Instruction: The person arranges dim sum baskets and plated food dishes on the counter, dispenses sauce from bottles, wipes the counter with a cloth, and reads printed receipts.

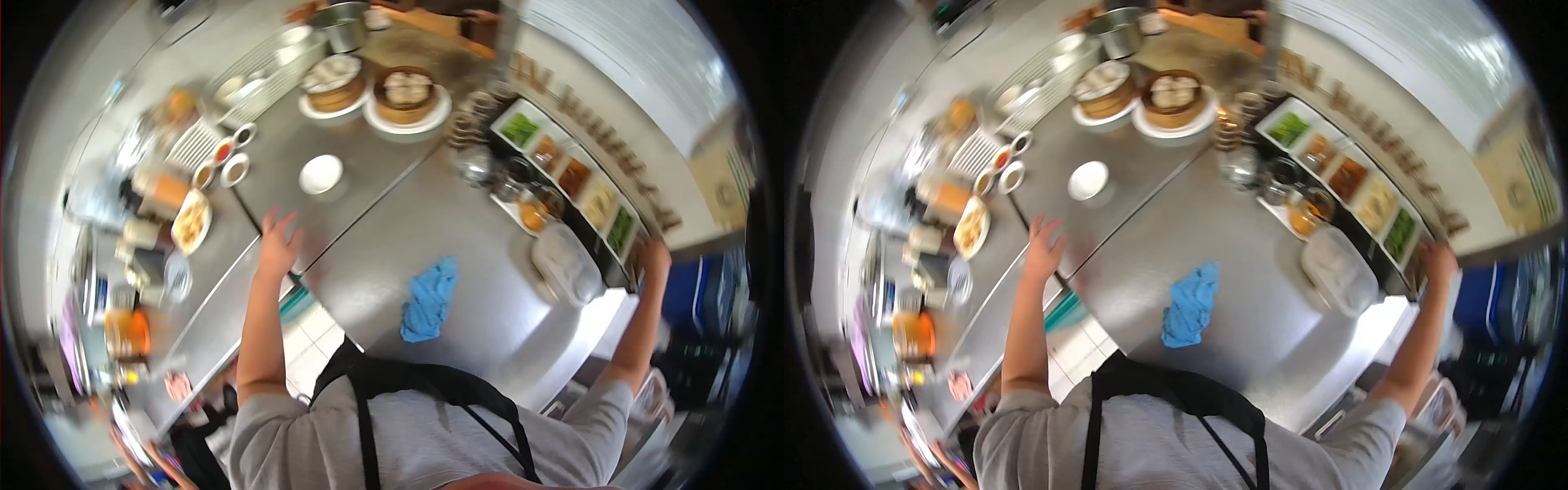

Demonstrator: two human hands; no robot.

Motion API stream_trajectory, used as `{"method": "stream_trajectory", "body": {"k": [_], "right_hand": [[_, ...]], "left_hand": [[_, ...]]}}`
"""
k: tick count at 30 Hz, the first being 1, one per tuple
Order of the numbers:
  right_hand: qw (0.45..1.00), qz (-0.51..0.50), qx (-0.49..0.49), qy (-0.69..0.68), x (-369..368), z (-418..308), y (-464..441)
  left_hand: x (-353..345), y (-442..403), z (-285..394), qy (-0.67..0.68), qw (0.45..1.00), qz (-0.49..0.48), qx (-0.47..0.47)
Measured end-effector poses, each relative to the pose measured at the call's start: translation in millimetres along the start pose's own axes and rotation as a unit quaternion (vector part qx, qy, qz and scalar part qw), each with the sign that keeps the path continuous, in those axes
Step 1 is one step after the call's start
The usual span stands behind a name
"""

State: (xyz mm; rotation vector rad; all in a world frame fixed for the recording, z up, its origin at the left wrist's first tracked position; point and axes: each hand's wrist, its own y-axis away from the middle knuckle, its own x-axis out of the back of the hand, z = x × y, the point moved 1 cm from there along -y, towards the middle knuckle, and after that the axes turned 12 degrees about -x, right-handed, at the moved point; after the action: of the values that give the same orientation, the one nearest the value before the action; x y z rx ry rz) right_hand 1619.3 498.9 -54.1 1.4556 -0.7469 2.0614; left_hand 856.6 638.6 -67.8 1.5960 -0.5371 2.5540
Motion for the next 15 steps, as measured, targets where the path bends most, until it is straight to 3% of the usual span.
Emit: {"method": "stream_trajectory", "body": {"k": [2, 3, 4, 5, 6, 7, 8, 9, 12, 15], "right_hand": [[0.998, 0.014, 0.005, -0.054, 6, 12, -9], [0.994, -0.015, -0.045, -0.098, 49, -4, 10], [0.988, 0.003, 0.004, -0.152, 41, 10, 1], [0.96, 0.007, 0.021, -0.281, 31, 23, -7], [0.899, -0.006, -0.049, -0.435, 28, 22, 2], [0.868, -0.014, -0.051, -0.494, -24, 43, -12], [0.986, -0.006, 0.036, -0.165, -51, 55, -13], [0.985, 0.068, -0.035, -0.152, -2, 18, 28], [0.947, -0.028, -0.05, -0.316, -18, 34, 22], [0.957, 0.019, -0.096, -0.272, 0, 36, 14]], "left_hand": [[8, 11, -3, 0.002, 1.0, 0.009, 0.025], [13, 14, -4, 0.008, 0.999, 0.005, 0.041], [16, 17, -6, 0.015, 0.998, 0.002, 0.053], [17, 20, -10, 0.021, 0.998, 0.005, 0.063], [17, 23, -14, 0.029, 0.997, 0.01, 0.071], [17, 26, -18, 0.038, 0.996, 0.013, 0.079], [16, 28, -23, 0.048, 0.995, 0.019, 0.085], [13, 31, -28, 0.042, 0.996, 0.031, 0.068], [21, 33, -33, 0.081, 0.993, 0.003, 0.083], [21, 32, -52, 0.044, 0.998, 0.019, 0.036]]}}
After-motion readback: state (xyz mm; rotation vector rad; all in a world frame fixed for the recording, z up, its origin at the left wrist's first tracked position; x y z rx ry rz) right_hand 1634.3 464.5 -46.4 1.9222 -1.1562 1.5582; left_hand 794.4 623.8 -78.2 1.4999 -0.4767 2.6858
